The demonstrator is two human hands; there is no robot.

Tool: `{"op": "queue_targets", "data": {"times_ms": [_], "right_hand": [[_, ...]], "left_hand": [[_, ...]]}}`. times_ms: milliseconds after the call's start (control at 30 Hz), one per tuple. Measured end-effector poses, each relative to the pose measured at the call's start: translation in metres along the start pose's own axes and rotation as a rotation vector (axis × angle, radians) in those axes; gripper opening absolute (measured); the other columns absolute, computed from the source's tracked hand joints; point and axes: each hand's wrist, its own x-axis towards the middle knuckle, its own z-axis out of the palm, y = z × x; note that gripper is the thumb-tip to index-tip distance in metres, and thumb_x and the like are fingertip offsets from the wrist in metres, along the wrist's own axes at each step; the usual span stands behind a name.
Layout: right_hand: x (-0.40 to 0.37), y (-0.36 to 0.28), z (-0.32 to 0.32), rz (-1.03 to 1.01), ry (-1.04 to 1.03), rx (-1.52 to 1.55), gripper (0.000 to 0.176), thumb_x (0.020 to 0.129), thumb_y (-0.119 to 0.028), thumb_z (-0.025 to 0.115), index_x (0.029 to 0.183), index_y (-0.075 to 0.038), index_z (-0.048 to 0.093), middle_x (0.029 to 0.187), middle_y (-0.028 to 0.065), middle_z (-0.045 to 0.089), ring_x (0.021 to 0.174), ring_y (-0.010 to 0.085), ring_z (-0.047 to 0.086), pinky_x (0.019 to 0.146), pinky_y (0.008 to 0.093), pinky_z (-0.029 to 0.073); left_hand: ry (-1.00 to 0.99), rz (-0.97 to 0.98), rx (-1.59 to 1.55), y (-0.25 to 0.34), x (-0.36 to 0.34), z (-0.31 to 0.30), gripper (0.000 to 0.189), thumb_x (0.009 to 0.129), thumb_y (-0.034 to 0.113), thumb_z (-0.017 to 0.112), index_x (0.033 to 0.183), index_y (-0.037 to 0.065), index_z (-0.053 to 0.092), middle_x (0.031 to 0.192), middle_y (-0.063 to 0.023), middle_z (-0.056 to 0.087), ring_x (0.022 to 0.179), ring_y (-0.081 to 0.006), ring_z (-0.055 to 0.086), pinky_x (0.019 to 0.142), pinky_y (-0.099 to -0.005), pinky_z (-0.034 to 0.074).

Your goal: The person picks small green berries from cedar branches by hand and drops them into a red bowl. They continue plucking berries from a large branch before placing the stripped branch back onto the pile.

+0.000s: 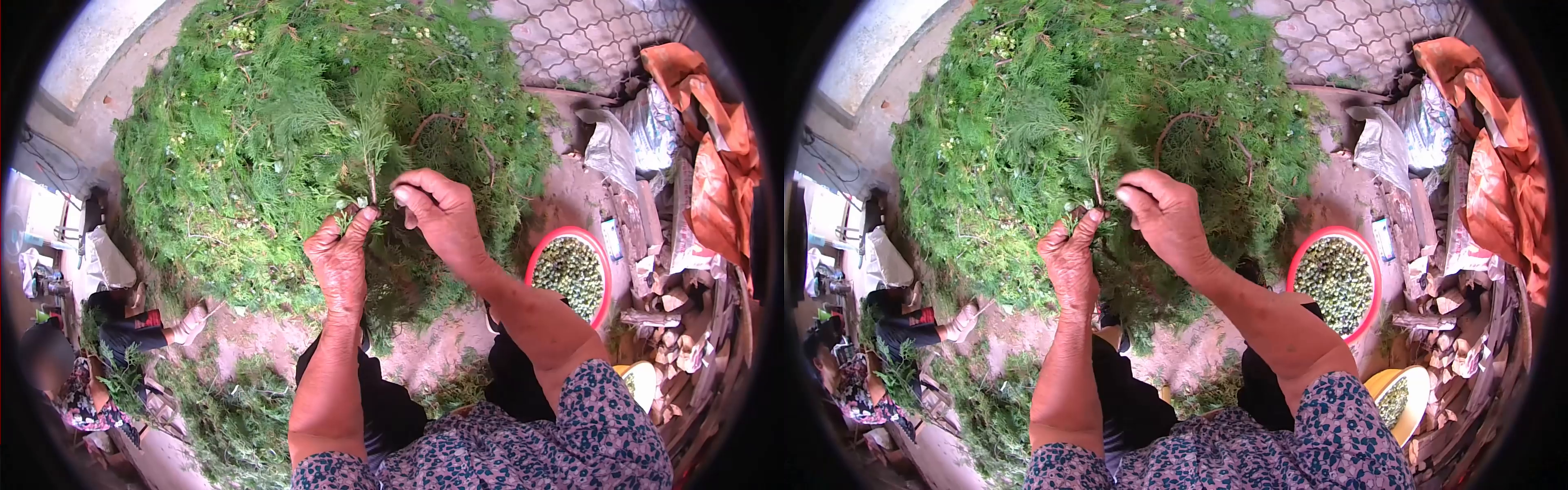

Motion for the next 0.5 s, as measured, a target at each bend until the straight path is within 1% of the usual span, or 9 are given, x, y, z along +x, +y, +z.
{"op": "queue_targets", "data": {"times_ms": [67, 133, 167, 233, 267, 300, 333, 367, 500], "right_hand": [[0.000, -0.007, 0.000, -0.014, -0.041, 0.037, 0.012, 0.079, -0.005, 0.060, 0.089, 0.000, 0.060, 0.079, 0.0052, 0.061, 0.058, 0.0100, 0.057, 0.049, 0.0225, 0.045], [0.000, -0.007, 0.005, -0.240, -0.086, -0.143, 0.018, 0.074, -0.004, 0.064, 0.091, 0.001, 0.059, 0.083, 0.0105, 0.062, 0.063, 0.0154, 0.059, 0.057, 0.0266, 0.047], [0.002, -0.005, 0.007, -0.311, -0.044, -0.208, 0.021, 0.071, -0.005, 0.065, 0.090, 0.002, 0.059, 0.081, 0.0150, 0.061, 0.066, 0.0228, 0.060, 0.062, 0.0297, 0.047], [0.004, 0.001, 0.003, -0.329, -0.102, -0.247, 0.018, 0.072, -0.005, 0.064, 0.088, 0.002, 0.059, 0.078, 0.0150, 0.061, 0.065, 0.0248, 0.059, 0.061, 0.0297, 0.047], [0.004, 0.003, 0.001, -0.351, -0.161, -0.286, 0.016, 0.073, -0.006, 0.064, 0.086, 0.003, 0.060, 0.076, 0.0151, 0.060, 0.064, 0.0268, 0.059, 0.060, 0.0298, 0.046], [0.003, 0.003, -0.001, -0.349, -0.161, -0.286, 0.016, 0.073, -0.006, 0.064, 0.086, 0.003, 0.060, 0.076, 0.0151, 0.060, 0.064, 0.0268, 0.059, 0.060, 0.0298, 0.046], [0.002, 0.001, -0.002, -0.342, -0.165, -0.343, 0.015, 0.074, -0.006, 0.063, 0.086, 0.003, 0.059, 0.074, 0.0135, 0.060, 0.063, 0.0224, 0.059, 0.058, 0.0283, 0.046], [0.001, 0.000, -0.003, -0.335, -0.169, -0.401, 0.015, 0.075, -0.006, 0.063, 0.086, 0.004, 0.059, 0.071, 0.0120, 0.059, 0.062, 0.0180, 0.059, 0.057, 0.0267, 0.046], [0.000, 0.002, -0.002, -0.288, -0.152, -0.276, 0.015, 0.078, -0.008, 0.062, 0.084, 0.005, 0.058, 0.070, 0.0091, 0.059, 0.062, 0.0145, 0.058, 0.057, 0.0252, 0.046]], "left_hand": [[-0.039, 0.021, 0.081, -0.006, 0.000, -0.002, 0.009, 0.074, 0.004, 0.068, 0.077, -0.001, 0.062, 0.072, 0.0019, 0.058, 0.064, -0.0060, 0.045, 0.061, -0.0215, 0.038], [-0.077, 0.044, 0.169, -0.006, -0.002, -0.001, 0.009, 0.073, 0.004, 0.068, 0.076, -0.002, 0.061, 0.072, 0.0014, 0.058, 0.064, -0.0065, 0.045, 0.061, -0.0218, 0.038], [-0.085, 0.087, 0.222, -0.003, -0.003, 0.001, 0.008, 0.074, 0.003, 0.068, 0.073, -0.001, 0.061, 0.067, 0.0041, 0.052, 0.061, -0.0051, 0.040, 0.056, -0.0216, 0.033], [-0.093, 0.127, 0.276, -0.002, -0.004, 0.002, 0.008, 0.075, 0.003, 0.067, 0.071, 0.000, 0.060, 0.063, 0.0068, 0.047, 0.058, -0.0037, 0.034, 0.051, -0.0215, 0.029], [-0.102, 0.110, 0.290, -0.004, -0.004, 0.001, 0.009, 0.073, 0.003, 0.068, 0.073, -0.002, 0.060, 0.066, 0.0024, 0.052, 0.060, -0.0058, 0.039, 0.055, -0.0218, 0.033], [-0.112, 0.093, 0.305, -0.005, -0.003, 0.000, 0.011, 0.072, 0.003, 0.068, 0.075, -0.003, 0.060, 0.068, -0.0021, 0.056, 0.062, -0.0078, 0.044, 0.059, -0.0221, 0.037], [-0.112, 0.093, 0.306, -0.004, -0.004, 0.001, 0.011, 0.072, 0.003, 0.068, 0.075, -0.003, 0.060, 0.068, -0.0021, 0.056, 0.062, -0.0078, 0.044, 0.059, -0.0221, 0.037], [-0.136, 0.051, 0.279, -0.002, -0.004, 0.002, 0.010, 0.073, 0.004, 0.068, 0.075, -0.002, 0.060, 0.068, -0.0010, 0.056, 0.062, -0.0073, 0.044, 0.059, -0.0219, 0.037], [-0.170, -0.109, 0.072, 0.003, -0.003, 0.005, 0.007, 0.074, 0.005, 0.067, 0.075, -0.001, 0.062, 0.068, 0.0028, 0.056, 0.063, -0.0054, 0.044, 0.058, -0.0210, 0.036]]}}
